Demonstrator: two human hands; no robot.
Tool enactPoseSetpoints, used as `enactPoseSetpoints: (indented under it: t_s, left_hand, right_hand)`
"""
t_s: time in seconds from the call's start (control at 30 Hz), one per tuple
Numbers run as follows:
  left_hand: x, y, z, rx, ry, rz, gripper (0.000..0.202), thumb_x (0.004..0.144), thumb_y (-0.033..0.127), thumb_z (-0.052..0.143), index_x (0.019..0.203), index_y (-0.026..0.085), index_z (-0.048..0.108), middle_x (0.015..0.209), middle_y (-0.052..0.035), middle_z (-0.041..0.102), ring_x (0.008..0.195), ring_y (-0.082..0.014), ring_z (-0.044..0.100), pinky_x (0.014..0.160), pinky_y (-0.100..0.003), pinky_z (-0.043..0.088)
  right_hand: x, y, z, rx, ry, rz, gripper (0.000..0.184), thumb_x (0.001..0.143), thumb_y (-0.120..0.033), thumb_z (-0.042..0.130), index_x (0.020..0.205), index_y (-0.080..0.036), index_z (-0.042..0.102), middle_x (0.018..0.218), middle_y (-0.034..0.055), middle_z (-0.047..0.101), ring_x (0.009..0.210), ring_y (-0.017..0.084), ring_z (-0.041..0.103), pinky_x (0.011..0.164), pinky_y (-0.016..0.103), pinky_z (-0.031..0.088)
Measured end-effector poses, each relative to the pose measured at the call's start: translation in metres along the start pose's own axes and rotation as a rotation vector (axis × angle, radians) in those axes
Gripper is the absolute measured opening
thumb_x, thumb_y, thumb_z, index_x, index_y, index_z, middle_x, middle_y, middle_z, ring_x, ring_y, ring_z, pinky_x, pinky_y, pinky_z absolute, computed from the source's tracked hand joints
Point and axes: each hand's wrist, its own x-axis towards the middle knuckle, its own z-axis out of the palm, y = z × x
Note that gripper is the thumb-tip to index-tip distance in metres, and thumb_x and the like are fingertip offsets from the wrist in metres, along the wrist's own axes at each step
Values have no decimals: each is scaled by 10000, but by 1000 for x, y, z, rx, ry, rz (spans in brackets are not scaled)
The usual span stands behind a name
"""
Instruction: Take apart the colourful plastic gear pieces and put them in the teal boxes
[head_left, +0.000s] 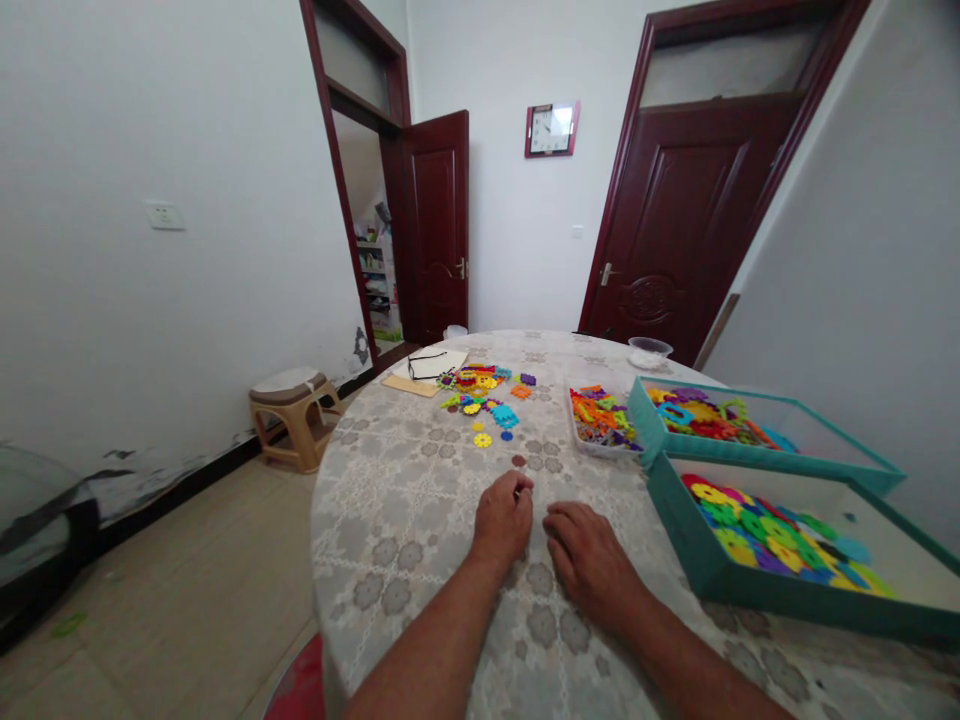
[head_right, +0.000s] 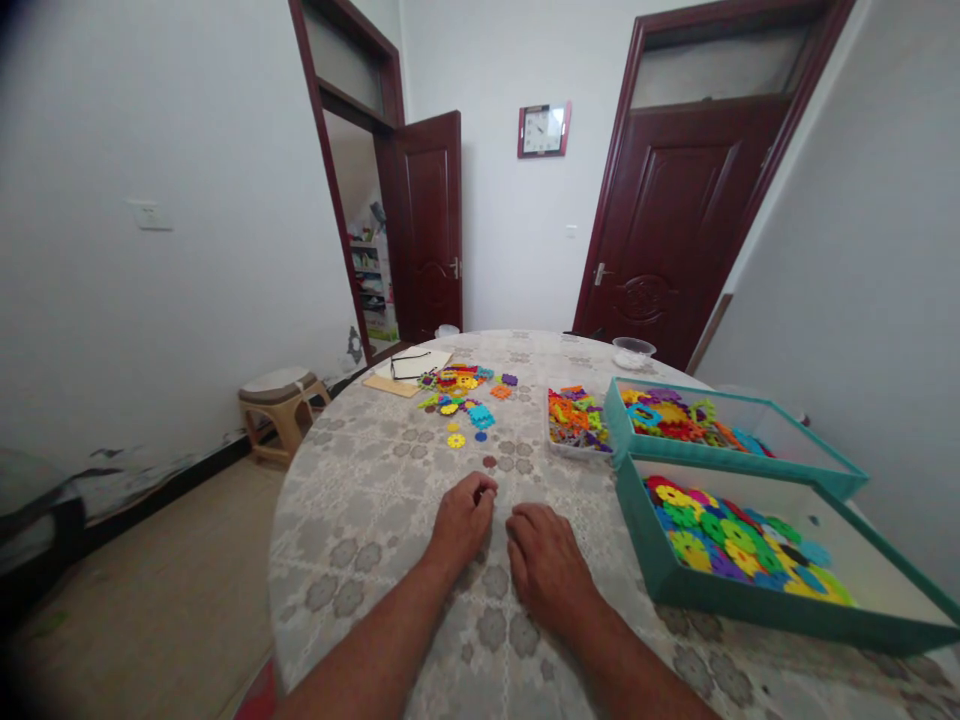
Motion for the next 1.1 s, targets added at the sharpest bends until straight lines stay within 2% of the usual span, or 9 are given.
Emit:
enactPoseSetpoints:
  t_s: [0.13, 0.43, 0.67, 0.8, 0.9, 0.97, 1.03, 1.1]
  left_hand:
    - [1, -1, 2, 8, -3, 16, 177, 905, 168, 534, 907, 250, 691, 925, -5, 747, 910, -180, 676, 859, -285, 491]
    - [0, -1, 2, 17, -12, 25, 179, 904, 159, 526, 902, 246, 682, 932, -12, 744, 924, -187, 674, 867, -299, 490]
    - [-4, 2, 2, 5, -7, 5, 179, 891, 156, 535, 929, 249, 683, 965, -17, 747, 920, -185, 683, 874, -299, 499]
    - [3, 6, -11, -86, -71, -59, 191, 865, 131, 559, 970, 233, 682, 1020, -31, 749, 908, -175, 687, 852, -285, 515]
    - [29, 8, -38, -7, -113, 15, 234, 852, 148, 615, 1060, 218, 695, 1142, -73, 727, 975, -199, 683, 897, -310, 526]
    - [58, 7, -59, 124, -5, 94, 276, 900, 181, 594, 1163, 203, 675, 1185, -103, 701, 1042, -224, 669, 972, -353, 517]
    - [95, 3, -76, 258, 106, 203, 329, 940, 189, 562, 1261, 177, 635, 1295, -141, 651, 1252, -256, 594, 1106, -384, 456]
    - [136, -3, -87, 376, 150, 238, 387, 947, 209, 580, 1332, 174, 595, 1369, -154, 608, 1324, -262, 549, 1155, -393, 423]
  right_hand:
    - [4, 1, -7, -1, -8, -8, 265, 943, -159, 534, 1151, -217, 688, 1253, 114, 664, 1191, 276, 595, 1028, 444, 456]
    - [7, 3, -3, -23, 21, -12, 243, 918, -147, 547, 1096, -220, 695, 1173, 106, 680, 1115, 273, 614, 982, 422, 466]
    - [4, 1, -6, 34, 42, 0, 248, 916, -138, 532, 1078, -230, 697, 1197, 110, 695, 1142, 284, 639, 993, 458, 501]
    - [1, 3, -2, 61, 70, -5, 278, 909, -132, 536, 1104, -245, 699, 1207, 108, 704, 1156, 285, 657, 1006, 476, 523]
    - [-2, 7, 2, 63, 103, -6, 279, 914, -143, 536, 1106, -265, 698, 1221, 109, 708, 1169, 295, 667, 1008, 502, 541]
    - [-3, 11, 4, 55, 123, -21, 287, 908, -155, 554, 1122, -284, 694, 1233, 105, 710, 1170, 300, 676, 993, 510, 561]
    - [-4, 15, 5, 39, 129, -46, 304, 889, -163, 584, 1140, -301, 687, 1236, 98, 718, 1153, 300, 691, 961, 497, 588]
    - [-5, 19, 7, 14, 131, -68, 334, 871, -169, 611, 1164, -314, 680, 1241, 93, 726, 1138, 302, 705, 936, 483, 606]
